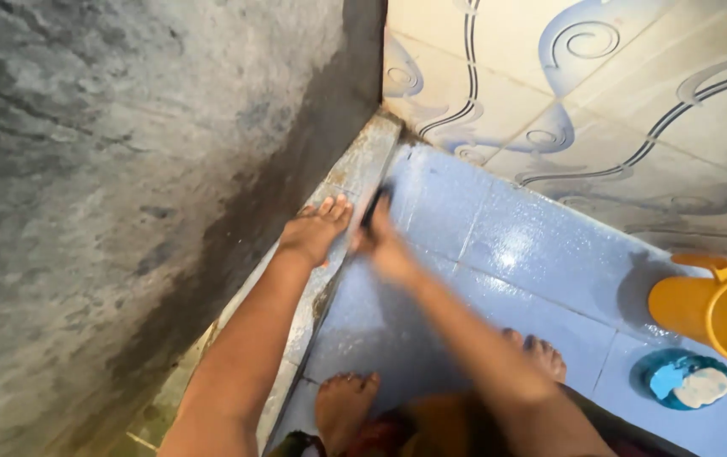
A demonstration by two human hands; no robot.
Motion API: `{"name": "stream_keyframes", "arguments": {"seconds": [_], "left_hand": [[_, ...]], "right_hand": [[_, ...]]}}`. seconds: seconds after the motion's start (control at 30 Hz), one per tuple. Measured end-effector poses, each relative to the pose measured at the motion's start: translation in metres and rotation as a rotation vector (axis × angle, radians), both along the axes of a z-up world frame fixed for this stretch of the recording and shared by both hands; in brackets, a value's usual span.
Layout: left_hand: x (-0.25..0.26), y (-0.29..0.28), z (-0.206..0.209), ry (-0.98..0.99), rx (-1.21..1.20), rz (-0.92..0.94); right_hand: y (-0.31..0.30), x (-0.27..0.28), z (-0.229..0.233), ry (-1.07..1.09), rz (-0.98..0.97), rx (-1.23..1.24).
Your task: Scrubbing bathroom wall and floor tiles with a brush and soapy water.
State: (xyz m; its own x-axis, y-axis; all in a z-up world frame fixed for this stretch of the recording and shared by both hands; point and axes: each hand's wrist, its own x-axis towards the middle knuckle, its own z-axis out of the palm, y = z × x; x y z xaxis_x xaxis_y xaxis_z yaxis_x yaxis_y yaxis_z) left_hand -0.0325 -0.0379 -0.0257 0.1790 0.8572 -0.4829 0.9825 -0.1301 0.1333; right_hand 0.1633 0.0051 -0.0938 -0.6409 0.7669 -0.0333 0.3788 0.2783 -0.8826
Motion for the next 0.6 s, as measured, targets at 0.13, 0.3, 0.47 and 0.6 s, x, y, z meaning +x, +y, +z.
{"name": "stream_keyframes", "arguments": {"seconds": [0.13, 0.3, 0.47, 0.6], "left_hand": [[-0.004, -0.005, -0.021, -0.051, -0.035, 0.016], [-0.004, -0.004, -0.027, -0.023, 0.039, 0.01], [0.002, -0.007, 0.006, -0.006, -0.034, 0.034], [-0.002, 0.001, -0.001, -0.023, -0.03, 0.044]], "right_hand": [[-0.135, 0.014, -0.024, 0.062, 0.119, 0.103], [-0.05, -0.01, -0.017, -0.21, 0.036, -0.241], [0.095, -0.017, 0.034, -0.027, -0.188, -0.676], [0.012, 0.004, -0.004, -0.113, -0.034, -0.05]]}}
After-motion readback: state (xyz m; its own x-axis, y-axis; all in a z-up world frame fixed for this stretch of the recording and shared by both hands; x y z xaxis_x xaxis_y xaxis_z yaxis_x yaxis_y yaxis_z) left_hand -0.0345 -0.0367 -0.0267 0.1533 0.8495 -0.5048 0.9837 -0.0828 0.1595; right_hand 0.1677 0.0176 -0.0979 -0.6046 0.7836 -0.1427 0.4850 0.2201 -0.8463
